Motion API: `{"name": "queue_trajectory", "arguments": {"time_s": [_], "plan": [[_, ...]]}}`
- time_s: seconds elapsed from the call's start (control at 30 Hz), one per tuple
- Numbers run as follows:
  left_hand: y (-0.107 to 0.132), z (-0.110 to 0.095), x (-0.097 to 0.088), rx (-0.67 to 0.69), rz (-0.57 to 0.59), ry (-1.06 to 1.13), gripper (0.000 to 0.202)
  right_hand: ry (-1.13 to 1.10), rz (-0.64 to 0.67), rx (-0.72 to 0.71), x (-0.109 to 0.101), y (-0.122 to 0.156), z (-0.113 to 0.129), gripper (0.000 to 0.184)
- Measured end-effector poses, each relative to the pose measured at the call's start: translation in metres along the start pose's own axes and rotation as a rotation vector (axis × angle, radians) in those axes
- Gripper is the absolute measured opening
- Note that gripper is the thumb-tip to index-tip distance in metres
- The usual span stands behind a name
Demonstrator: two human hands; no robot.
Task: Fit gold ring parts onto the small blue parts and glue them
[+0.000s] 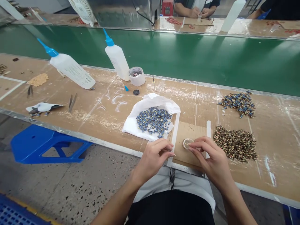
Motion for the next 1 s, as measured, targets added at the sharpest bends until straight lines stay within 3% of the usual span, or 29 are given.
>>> {"name": "queue_trajectory", "arguments": {"time_s": [0.13,0.37,0.53,0.67,0.87,1.0], "plan": [[0.001,0.006,0.009,-0.149,0.073,0.086,0.006,0.051,-0.013,-0.055,0.009,-0.011,-0.001,0.01],[-0.002,0.008,0.018,-0.124,0.13,0.043,0.013,0.19,-0.055,-0.098,-0.002,-0.018,-0.005,0.013],[0.0,0.016,0.026,-0.216,0.171,0.145,0.01,0.068,0.016,-0.028,-0.003,-0.01,-0.011,0.013],[0.002,0.018,0.03,-0.253,0.165,0.195,0.007,-0.008,-0.002,0.031,0.006,-0.008,-0.014,0.014],[-0.001,0.012,0.031,-0.241,0.151,0.243,0.009,0.111,-0.058,-0.021,0.001,-0.013,-0.012,0.016],[-0.004,0.008,0.036,-0.131,0.189,0.152,0.008,0.06,-0.011,0.019,-0.004,-0.012,-0.015,0.015]]}}
Point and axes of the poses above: each hand's wrist, its own y-axis away from the middle knuckle, its own x-axis out of the palm, z = x × y, the point moved 4 cm from there along -y, towards the middle knuckle, and after that the axes turned 9 degrees about -z, right-handed, at the moved point
